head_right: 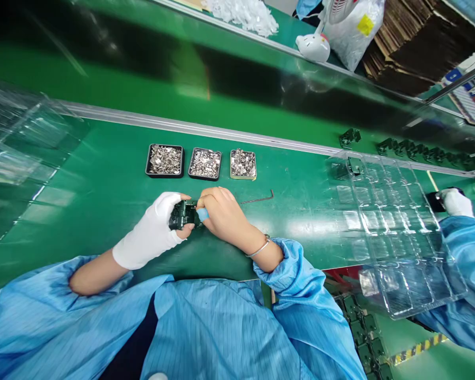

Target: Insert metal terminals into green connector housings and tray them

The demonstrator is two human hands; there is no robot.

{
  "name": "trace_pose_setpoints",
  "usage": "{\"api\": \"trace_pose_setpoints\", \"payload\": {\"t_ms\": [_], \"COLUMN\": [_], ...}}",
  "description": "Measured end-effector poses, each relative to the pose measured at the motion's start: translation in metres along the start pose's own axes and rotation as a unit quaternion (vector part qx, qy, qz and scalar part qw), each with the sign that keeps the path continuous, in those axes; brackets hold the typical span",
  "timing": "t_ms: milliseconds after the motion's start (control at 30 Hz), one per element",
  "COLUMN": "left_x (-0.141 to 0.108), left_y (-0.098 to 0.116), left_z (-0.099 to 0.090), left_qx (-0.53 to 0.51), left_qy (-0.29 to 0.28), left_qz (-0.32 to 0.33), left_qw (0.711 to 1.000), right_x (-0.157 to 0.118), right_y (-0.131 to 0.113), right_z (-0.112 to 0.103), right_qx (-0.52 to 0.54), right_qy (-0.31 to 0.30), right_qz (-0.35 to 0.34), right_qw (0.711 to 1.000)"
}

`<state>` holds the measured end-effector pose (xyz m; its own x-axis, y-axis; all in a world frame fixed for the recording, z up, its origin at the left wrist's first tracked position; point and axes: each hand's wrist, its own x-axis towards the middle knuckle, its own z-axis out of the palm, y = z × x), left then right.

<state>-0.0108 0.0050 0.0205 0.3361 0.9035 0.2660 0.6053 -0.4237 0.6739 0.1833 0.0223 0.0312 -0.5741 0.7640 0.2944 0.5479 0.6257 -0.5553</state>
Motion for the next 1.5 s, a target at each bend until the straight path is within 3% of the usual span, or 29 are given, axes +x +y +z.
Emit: {"api": "trace_pose_setpoints", "payload": {"t_ms": [167,367,533,767,967,1133,1267,1400,1500], "left_x": [-0.001,-0.004,0.001,0.011,0.012,0.012,0.015,0.013,0.005], "left_y": [0.000,-0.001,0.001,0.004,0.005,0.009,0.006,-0.005,-0.009], "left_z": [0.001,0.004,-0.007,-0.015,-0.019,-0.016,-0.020,-0.027,-0.022], "left_qx": [-0.013,-0.011,-0.049,0.132,0.179,0.203,0.138,0.009,0.025], "left_qy": [-0.005,0.011,-0.058,-0.076,-0.089,-0.088,-0.094,-0.070,-0.093], "left_qz": [0.010,0.014,-0.014,0.027,0.068,0.037,0.002,-0.051,-0.039], "left_qw": [1.000,1.000,0.997,0.988,0.977,0.974,0.986,0.996,0.995], "right_x": [0.000,-0.002,-0.004,-0.002,0.000,0.005,0.006,0.001,-0.010], "right_y": [0.001,-0.005,-0.009,-0.021,-0.024,-0.031,-0.029,-0.011,0.012], "right_z": [0.000,0.003,0.003,0.005,0.002,0.001,0.002,-0.005,-0.021], "right_qx": [0.004,0.009,-0.016,-0.066,-0.095,-0.117,-0.110,-0.116,-0.103], "right_qy": [0.002,0.003,-0.033,-0.094,-0.102,-0.126,-0.105,-0.080,-0.099], "right_qz": [-0.009,0.051,0.078,0.045,0.037,0.040,0.067,0.176,0.202], "right_qw": [1.000,0.999,0.996,0.992,0.989,0.984,0.986,0.974,0.969]}}
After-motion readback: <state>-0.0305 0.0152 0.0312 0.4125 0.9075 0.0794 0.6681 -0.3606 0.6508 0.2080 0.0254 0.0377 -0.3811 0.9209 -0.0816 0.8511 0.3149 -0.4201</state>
